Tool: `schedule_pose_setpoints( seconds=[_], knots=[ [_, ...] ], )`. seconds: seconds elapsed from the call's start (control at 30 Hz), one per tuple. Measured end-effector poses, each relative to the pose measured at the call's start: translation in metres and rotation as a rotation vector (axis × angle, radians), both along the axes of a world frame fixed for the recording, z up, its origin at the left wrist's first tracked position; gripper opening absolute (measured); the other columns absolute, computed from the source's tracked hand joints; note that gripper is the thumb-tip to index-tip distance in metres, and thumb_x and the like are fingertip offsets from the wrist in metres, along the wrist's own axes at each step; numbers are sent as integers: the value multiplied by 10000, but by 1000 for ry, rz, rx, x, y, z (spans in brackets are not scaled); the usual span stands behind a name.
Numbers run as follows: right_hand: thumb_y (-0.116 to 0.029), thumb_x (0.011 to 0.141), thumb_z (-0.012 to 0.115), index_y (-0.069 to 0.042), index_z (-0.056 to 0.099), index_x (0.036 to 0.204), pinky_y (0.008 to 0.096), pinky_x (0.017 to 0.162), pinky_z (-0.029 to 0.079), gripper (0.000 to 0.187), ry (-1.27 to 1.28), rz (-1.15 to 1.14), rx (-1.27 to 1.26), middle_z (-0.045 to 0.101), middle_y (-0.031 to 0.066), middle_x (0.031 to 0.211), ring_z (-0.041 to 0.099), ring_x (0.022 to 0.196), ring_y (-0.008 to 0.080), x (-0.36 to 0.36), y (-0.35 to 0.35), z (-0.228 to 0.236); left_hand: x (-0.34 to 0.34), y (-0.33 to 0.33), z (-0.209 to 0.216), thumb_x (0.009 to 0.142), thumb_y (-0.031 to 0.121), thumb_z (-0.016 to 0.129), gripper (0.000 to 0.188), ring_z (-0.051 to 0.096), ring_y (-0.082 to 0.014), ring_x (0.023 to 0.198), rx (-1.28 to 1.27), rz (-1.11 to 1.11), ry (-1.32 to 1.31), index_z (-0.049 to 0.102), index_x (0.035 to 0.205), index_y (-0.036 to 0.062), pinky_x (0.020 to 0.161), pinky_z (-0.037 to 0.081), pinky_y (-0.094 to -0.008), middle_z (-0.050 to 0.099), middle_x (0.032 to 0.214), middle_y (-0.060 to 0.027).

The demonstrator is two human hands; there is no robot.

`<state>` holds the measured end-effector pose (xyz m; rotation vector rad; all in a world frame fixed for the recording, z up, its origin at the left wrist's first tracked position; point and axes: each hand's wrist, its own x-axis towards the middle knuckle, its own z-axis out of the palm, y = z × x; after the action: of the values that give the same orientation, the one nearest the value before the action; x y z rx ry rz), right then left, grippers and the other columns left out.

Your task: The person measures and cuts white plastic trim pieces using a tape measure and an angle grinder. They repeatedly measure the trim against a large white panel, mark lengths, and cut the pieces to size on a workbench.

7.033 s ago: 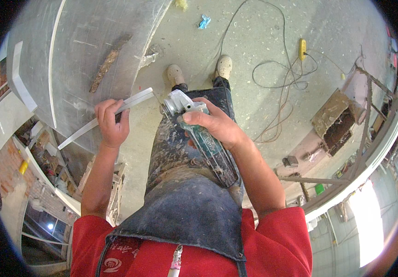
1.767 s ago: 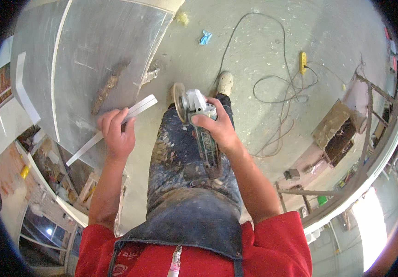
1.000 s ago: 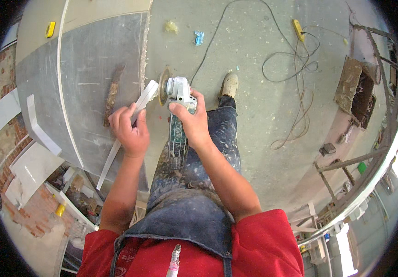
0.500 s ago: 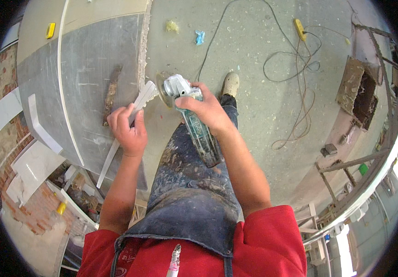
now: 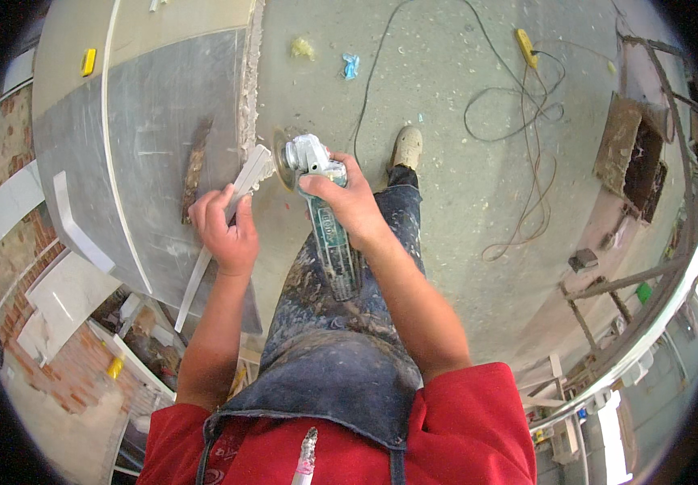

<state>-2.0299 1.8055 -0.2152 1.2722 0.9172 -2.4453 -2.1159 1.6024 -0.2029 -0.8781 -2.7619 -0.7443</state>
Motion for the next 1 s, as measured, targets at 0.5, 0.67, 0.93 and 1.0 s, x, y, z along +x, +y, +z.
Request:
schedule_pose_setpoints(
  seconds=[0.5, 0.67, 0.93, 1.0],
  knots=[
    [-206, 894, 730, -56, 328, 1454, 411, 634, 618, 705, 36, -414, -72, 623, 147, 975, 675, 727, 247, -13, -63, -7, 0, 1, 2, 876, 146, 795, 278, 580, -341, 983, -28, -16, 15, 692, 1099, 16, 907, 440, -460, 645, 1021, -152],
    [-227, 888, 738, -54, 340, 1446, 400, 618, 605, 707, 46, -338, -75, 630, 143, 963, 679, 699, 250, -12, -49, -9, -1, 1, 2, 873, 145, 795, 277, 582, -343, 980, -29, -12, 10, 691, 1095, 16, 904, 444, -461, 644, 1023, -154],
    [-292, 854, 790, 6, 368, 1468, 335, 594, 576, 802, 63, -31, 22, 647, 122, 945, 684, 689, 205, -16, -1, -5, -1, 0, 1, 874, 144, 786, 278, 569, -332, 969, -22, -19, 13, 694, 1110, 29, 881, 440, -454, 637, 1026, -131],
    [-309, 845, 803, 8, 394, 1455, 337, 591, 576, 799, 23, 88, 52, 648, 127, 952, 685, 688, 205, -22, 14, -12, -1, -1, 1, 873, 148, 787, 294, 562, -331, 965, -24, -25, 20, 694, 1126, 33, 868, 439, -454, 632, 1032, -126]
  ],
)
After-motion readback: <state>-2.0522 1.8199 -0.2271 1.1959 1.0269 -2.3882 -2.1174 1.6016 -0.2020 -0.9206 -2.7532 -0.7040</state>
